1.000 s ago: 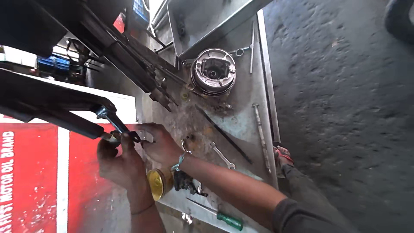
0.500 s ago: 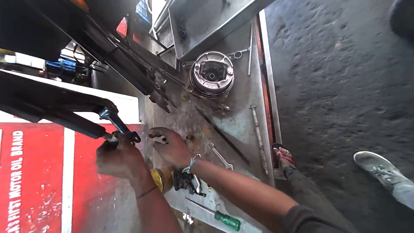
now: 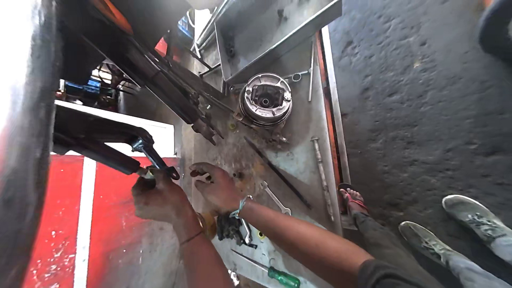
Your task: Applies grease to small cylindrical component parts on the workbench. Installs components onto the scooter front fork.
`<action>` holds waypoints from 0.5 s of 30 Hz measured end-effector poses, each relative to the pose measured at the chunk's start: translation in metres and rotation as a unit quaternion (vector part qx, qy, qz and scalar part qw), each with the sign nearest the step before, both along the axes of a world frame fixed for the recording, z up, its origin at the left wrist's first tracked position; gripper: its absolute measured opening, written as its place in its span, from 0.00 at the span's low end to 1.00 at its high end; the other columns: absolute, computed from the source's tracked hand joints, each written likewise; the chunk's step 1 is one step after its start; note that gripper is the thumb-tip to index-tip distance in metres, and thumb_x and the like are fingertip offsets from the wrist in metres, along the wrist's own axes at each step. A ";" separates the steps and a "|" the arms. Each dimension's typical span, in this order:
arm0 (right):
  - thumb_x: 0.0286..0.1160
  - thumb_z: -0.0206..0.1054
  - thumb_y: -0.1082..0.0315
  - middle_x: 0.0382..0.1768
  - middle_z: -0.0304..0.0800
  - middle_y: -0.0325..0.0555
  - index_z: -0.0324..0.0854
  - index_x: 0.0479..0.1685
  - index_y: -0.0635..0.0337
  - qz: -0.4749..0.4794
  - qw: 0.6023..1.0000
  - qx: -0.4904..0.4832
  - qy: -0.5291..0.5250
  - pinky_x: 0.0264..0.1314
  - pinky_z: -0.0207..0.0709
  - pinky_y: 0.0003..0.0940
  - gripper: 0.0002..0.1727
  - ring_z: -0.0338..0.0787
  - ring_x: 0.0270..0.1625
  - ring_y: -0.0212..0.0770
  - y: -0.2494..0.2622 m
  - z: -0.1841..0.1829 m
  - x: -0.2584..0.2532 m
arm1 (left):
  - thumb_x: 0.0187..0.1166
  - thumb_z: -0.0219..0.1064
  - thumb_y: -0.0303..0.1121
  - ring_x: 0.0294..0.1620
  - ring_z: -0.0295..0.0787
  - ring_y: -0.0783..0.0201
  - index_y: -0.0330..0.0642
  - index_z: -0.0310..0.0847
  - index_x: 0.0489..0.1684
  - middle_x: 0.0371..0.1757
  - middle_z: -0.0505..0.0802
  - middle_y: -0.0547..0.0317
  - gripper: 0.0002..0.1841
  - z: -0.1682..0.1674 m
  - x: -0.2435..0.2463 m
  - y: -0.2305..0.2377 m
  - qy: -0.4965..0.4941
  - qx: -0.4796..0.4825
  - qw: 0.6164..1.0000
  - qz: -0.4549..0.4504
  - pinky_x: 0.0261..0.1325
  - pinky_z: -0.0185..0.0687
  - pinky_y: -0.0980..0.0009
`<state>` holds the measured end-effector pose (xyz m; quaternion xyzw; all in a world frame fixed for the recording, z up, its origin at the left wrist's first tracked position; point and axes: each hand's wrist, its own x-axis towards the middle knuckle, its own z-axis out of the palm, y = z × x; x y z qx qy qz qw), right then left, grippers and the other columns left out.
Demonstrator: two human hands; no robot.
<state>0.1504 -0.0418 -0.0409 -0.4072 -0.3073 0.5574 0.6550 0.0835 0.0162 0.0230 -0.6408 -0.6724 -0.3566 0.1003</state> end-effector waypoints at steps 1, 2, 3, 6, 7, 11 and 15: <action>0.80 0.59 0.77 0.63 0.88 0.55 0.79 0.71 0.65 -0.011 1.000 0.007 -0.002 0.64 0.77 0.48 0.20 0.86 0.63 0.50 0.002 0.001 0.000 | 0.81 0.69 0.40 0.46 0.91 0.52 0.28 0.85 0.58 0.45 0.93 0.41 0.20 -0.001 0.000 -0.002 -0.008 -0.005 1.000 -0.006 0.57 0.82 0.52; 0.80 0.59 0.77 0.62 0.88 0.55 0.80 0.70 0.66 -0.020 1.000 0.013 -0.005 0.62 0.78 0.47 0.20 0.87 0.61 0.49 0.003 0.002 0.001 | 0.83 0.67 0.41 0.50 0.90 0.50 0.28 0.82 0.62 0.49 0.92 0.39 0.22 -0.002 0.000 -0.006 -0.018 -0.018 1.000 -0.009 0.60 0.81 0.52; 0.80 0.59 0.77 0.62 0.88 0.55 0.80 0.71 0.66 -0.024 1.000 0.016 -0.006 0.61 0.78 0.47 0.21 0.86 0.61 0.49 0.004 0.003 0.002 | 0.86 0.64 0.42 0.55 0.88 0.46 0.27 0.78 0.68 0.55 0.90 0.35 0.25 -0.001 0.000 -0.010 -0.025 -0.039 0.999 -0.018 0.65 0.79 0.49; 0.80 0.60 0.77 0.63 0.88 0.55 0.79 0.71 0.65 -0.026 1.000 0.010 -0.008 0.61 0.78 0.48 0.21 0.86 0.62 0.50 0.004 0.002 0.004 | 0.86 0.63 0.45 0.62 0.86 0.42 0.27 0.78 0.68 0.61 0.88 0.32 0.26 -0.002 -0.003 -0.006 -0.024 -0.054 0.998 -0.011 0.69 0.76 0.46; 0.80 0.60 0.77 0.63 0.87 0.55 0.79 0.72 0.64 -0.024 1.000 0.007 -0.008 0.63 0.78 0.48 0.21 0.85 0.63 0.50 0.004 0.000 0.004 | 0.84 0.66 0.45 0.63 0.85 0.42 0.28 0.82 0.63 0.61 0.88 0.33 0.25 -0.004 -0.005 -0.001 -0.017 -0.045 0.999 0.004 0.70 0.75 0.47; 0.81 0.59 0.76 0.64 0.87 0.54 0.78 0.72 0.63 -0.011 1.000 -0.013 -0.001 0.62 0.78 0.47 0.21 0.86 0.62 0.48 0.000 -0.005 0.002 | 0.76 0.72 0.40 0.58 0.86 0.44 0.26 0.87 0.49 0.57 0.88 0.34 0.20 -0.007 -0.012 0.012 0.005 -0.003 1.000 0.006 0.66 0.77 0.50; 0.82 0.59 0.76 0.63 0.87 0.53 0.78 0.72 0.63 -0.010 0.999 -0.028 0.016 0.61 0.77 0.46 0.20 0.85 0.60 0.47 -0.001 -0.006 0.002 | 0.74 0.74 0.39 0.53 0.86 0.45 0.25 0.88 0.42 0.51 0.88 0.34 0.19 -0.009 -0.016 0.015 0.004 0.024 1.000 -0.018 0.62 0.77 0.51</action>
